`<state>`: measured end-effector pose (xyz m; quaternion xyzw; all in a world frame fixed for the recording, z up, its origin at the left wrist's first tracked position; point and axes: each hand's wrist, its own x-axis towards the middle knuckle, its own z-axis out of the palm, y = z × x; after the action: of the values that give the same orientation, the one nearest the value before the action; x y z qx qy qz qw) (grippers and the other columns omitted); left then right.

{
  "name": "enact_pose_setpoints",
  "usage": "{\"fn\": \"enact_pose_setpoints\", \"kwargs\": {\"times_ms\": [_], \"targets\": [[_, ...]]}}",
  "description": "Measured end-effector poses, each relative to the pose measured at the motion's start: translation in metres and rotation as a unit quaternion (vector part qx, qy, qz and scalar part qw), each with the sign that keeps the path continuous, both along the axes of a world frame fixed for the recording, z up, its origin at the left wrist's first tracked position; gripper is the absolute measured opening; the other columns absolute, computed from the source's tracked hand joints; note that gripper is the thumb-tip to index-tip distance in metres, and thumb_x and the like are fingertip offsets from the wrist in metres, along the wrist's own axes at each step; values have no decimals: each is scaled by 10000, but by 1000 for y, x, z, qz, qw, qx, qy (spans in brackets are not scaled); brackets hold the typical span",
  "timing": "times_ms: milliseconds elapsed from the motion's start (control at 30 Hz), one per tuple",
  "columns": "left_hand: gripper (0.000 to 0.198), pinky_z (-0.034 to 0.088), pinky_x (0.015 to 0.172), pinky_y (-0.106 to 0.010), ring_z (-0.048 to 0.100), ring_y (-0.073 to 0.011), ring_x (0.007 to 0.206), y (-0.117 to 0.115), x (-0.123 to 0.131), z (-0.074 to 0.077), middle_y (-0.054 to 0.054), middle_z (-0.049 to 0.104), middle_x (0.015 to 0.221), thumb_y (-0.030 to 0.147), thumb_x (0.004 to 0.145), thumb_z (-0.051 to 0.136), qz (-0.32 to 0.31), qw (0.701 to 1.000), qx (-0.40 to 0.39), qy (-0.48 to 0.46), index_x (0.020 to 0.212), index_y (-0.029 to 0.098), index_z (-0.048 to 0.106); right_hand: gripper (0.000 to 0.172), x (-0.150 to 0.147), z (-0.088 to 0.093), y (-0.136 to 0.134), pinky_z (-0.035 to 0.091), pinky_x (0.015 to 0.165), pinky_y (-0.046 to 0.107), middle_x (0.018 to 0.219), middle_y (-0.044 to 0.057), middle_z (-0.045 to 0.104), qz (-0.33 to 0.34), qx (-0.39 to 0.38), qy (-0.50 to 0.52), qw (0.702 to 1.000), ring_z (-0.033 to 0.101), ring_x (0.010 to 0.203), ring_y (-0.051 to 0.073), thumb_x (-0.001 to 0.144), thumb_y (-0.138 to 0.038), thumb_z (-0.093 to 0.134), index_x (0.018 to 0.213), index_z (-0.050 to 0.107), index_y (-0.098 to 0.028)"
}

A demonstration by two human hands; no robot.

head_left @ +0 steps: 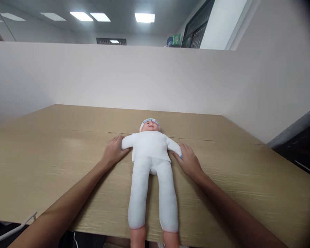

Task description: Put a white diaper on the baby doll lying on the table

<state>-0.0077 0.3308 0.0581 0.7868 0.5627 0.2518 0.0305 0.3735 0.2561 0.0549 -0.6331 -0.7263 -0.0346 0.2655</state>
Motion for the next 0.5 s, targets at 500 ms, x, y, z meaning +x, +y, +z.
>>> {"fn": "enact_pose_setpoints", "kwargs": {"times_ms": [500], "targets": [[477, 442, 985, -433, 650, -363, 1163, 112, 10, -4, -153, 757, 1215, 562, 959, 658, 21, 998, 41, 32, 1263, 196, 639, 435, 11, -5, 115, 495, 1063, 463, 1361, 188, 694, 10, 33, 6, 999, 622, 1216, 347, 1104, -464, 493, 1404, 592, -166]]}}
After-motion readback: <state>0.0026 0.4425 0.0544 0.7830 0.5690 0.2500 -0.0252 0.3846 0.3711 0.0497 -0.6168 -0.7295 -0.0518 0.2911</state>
